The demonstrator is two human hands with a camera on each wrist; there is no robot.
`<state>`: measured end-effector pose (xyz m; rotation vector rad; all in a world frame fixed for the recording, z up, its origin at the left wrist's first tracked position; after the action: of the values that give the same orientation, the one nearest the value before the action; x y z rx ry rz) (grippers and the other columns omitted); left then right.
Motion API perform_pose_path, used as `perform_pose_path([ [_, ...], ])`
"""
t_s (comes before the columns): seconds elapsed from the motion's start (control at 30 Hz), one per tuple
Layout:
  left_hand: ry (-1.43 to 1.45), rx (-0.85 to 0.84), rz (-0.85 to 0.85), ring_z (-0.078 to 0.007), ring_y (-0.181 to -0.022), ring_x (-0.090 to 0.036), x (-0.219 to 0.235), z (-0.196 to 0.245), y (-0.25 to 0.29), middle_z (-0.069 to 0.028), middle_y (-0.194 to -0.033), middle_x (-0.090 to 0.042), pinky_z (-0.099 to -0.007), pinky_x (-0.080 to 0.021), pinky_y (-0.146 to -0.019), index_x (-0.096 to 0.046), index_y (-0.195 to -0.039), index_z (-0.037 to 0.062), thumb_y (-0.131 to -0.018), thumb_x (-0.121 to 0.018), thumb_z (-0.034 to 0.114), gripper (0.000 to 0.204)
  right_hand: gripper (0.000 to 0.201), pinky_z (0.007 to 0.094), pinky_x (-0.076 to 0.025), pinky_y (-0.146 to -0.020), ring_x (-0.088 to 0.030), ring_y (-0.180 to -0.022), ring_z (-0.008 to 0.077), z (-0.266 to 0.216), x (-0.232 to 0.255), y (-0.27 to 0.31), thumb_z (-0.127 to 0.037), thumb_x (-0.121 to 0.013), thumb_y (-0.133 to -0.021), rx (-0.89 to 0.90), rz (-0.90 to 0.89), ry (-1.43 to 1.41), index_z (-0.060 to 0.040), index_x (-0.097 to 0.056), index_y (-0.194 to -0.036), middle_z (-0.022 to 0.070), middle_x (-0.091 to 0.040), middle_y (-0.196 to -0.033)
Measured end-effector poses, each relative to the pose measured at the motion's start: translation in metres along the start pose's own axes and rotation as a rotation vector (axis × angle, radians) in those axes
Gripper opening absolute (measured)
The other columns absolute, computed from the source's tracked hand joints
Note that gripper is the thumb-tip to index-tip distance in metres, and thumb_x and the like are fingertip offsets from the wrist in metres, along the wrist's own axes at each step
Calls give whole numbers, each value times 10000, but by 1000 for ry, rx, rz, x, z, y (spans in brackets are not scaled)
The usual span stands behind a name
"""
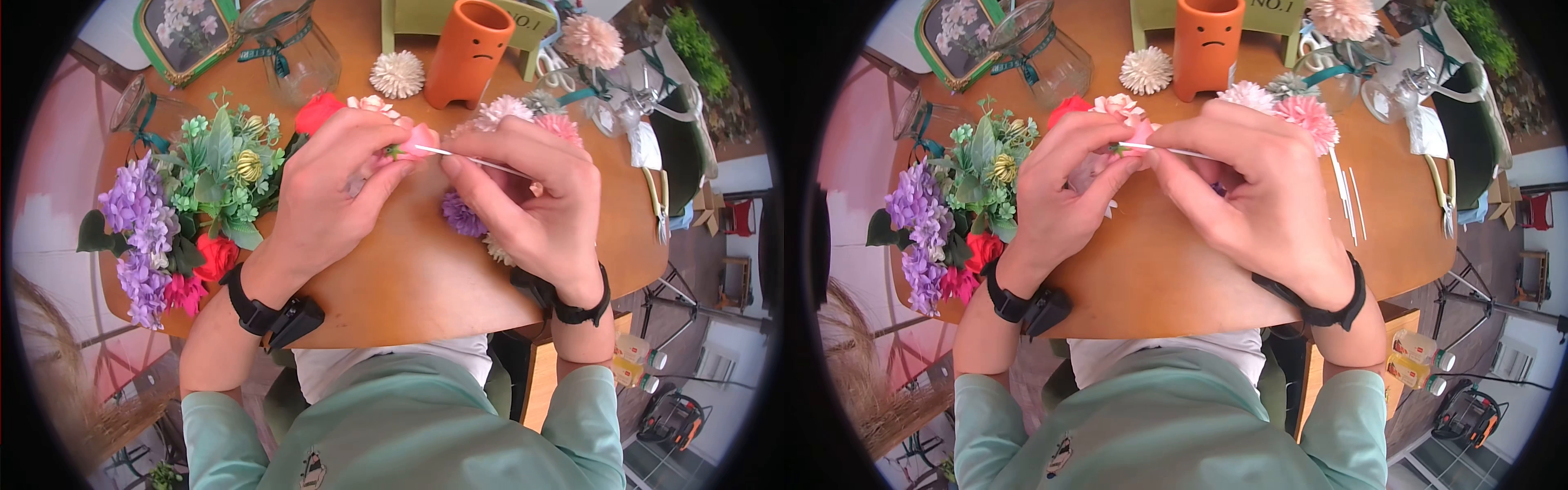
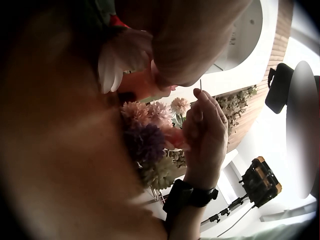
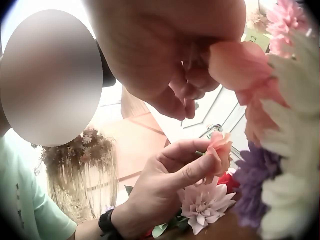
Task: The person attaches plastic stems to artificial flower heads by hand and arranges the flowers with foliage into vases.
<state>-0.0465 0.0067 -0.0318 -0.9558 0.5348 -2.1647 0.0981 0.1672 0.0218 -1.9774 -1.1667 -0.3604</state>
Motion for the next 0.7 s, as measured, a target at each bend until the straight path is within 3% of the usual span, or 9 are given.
perform_pose_path([
  [0.23,-85,-17,-36,-249,-927,-707,0,5,2,-101,-1062,-727,-334,-567,-792,-748,-1090,26,-805,-853,-6,306,145,314,-406,-511,-524,-556,154,6,-8,7,-2,-784,-839,-18,-5,-49,-20,-798,-983,48,-551,-664],
  [0.3,-116,-38,-27,-242,-893,-697,1,5,3,-96,-1034,-723,-334,-561,-764,-754,-1076,30,-797,-859,-1,300,151,269,-334,-511,-476,-555,80,6,-11,8,16,-808,-822,59,15,14,-23,-808,-967,-3,-540,-658],
  [0.53,-290,-141,-2,-210,-765,-621,6,9,1,-58,-906,-672,-339,-491,-662,-784,-1007,44,-737,-880,23,287,159,273,-336,-509,-471,-545,83,5,-12,8,24,-801,-810,67,-12,19,-15,-808,-964,1,-530,-652],
  [0.7,-304,-154,-10,-202,-744,-587,7,11,2,-41,-898,-654,-331,-468,-651,-788,-1012,50,-729,-879,23,299,157,268,-337,-508,-476,-547,81,5,-13,8,27,-797,-811,42,-24,7,-13,-808,-963,2,-537,-657],
])
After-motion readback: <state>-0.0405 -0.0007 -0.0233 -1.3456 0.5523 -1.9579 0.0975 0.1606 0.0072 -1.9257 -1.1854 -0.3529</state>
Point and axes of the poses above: each hand's wrist, its own y-axis away from the middle knuckle, its own x-axis out of the back of the hand, z = x × y, the point moved 1 cm from there along -y, towards the middle knuckle
